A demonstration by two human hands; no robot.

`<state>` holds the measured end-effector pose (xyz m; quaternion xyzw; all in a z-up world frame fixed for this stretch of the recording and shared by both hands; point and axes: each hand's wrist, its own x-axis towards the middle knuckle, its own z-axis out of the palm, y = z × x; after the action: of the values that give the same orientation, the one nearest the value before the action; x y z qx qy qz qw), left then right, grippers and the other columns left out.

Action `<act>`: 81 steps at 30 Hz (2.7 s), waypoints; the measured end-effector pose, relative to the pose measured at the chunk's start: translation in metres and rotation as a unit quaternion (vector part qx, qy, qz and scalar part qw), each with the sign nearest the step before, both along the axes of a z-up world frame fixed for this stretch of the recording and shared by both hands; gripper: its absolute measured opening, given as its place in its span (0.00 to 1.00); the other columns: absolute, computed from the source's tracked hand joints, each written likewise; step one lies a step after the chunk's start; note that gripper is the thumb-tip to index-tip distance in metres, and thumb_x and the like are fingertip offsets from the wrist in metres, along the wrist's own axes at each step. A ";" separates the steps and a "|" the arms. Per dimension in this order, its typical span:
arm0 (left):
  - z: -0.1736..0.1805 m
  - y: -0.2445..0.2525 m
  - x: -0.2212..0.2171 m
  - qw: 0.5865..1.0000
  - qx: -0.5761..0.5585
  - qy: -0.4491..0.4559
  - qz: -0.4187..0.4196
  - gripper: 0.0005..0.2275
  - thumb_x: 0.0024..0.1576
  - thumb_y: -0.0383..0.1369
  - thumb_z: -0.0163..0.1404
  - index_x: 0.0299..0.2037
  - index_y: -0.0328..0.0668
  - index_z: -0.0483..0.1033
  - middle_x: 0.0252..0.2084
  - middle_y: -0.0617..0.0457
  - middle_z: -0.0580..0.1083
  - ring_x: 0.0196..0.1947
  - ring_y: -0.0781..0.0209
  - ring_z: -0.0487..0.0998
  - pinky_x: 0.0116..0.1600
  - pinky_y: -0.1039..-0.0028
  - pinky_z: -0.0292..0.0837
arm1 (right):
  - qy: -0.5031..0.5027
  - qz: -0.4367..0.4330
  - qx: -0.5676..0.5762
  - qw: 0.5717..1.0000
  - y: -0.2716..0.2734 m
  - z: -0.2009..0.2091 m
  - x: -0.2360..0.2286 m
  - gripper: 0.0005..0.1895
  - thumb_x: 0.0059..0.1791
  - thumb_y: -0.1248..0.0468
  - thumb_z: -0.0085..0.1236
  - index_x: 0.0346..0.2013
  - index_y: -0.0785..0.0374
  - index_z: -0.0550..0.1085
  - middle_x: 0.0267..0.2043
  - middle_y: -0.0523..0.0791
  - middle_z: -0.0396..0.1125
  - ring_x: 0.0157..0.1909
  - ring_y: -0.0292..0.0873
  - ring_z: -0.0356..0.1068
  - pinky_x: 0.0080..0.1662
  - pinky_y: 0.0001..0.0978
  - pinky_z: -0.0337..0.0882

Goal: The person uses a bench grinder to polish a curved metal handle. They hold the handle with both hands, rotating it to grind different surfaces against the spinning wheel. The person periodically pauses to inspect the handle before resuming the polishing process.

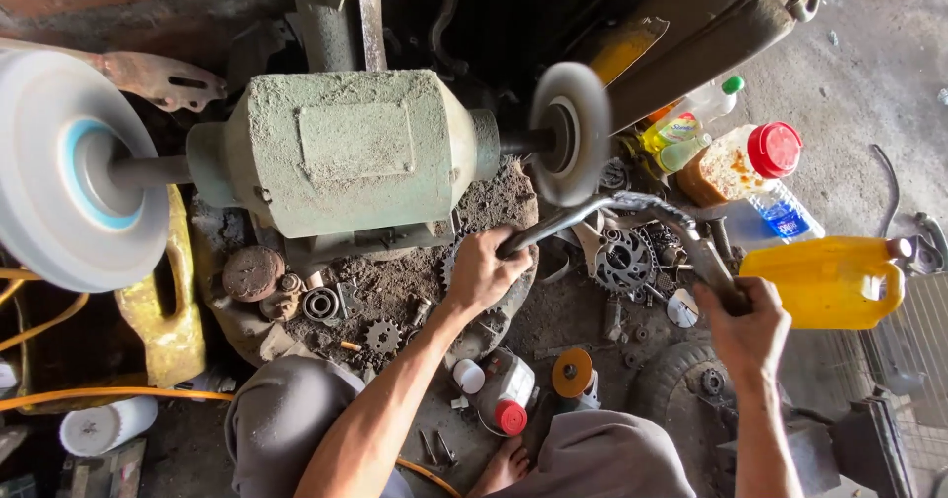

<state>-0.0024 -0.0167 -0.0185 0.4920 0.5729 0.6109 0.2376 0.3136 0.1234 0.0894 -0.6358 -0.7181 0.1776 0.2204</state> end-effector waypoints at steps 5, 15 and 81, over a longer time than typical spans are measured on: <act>0.004 -0.030 -0.007 0.996 -0.061 -0.058 0.036 0.05 0.58 0.27 0.53 0.38 0.33 0.78 0.24 0.45 0.74 0.20 0.57 0.72 0.25 0.70 0.74 | 0.067 0.078 0.050 0.993 0.008 -0.038 0.001 0.24 0.46 0.58 0.77 0.45 0.71 0.76 0.41 0.56 0.68 0.42 0.55 0.72 0.45 0.45 0.73; -0.022 -0.036 -0.020 0.994 -0.087 -0.018 0.058 0.04 0.58 0.27 0.53 0.36 0.34 0.77 0.26 0.42 0.76 0.20 0.54 0.74 0.24 0.68 0.76 | 0.118 0.108 0.050 0.986 0.000 -0.060 -0.017 0.24 0.46 0.59 0.77 0.45 0.73 0.76 0.40 0.57 0.66 0.43 0.60 0.72 0.43 0.47 0.74; -0.028 -0.073 -0.041 0.937 -0.001 0.303 0.172 0.11 0.60 0.45 0.56 0.36 0.48 0.78 0.21 0.49 0.79 0.20 0.56 0.82 0.29 0.71 0.80 | 0.076 0.367 0.087 0.923 0.019 -0.067 -0.177 0.08 0.52 0.66 0.62 0.34 0.66 0.71 0.28 0.53 0.72 0.34 0.61 0.75 0.36 0.48 0.73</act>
<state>-0.0432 -0.0902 -0.0462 0.5472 0.6943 0.4641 -0.0558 0.1363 0.1421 0.0227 -0.2905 -0.8948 0.2307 0.2484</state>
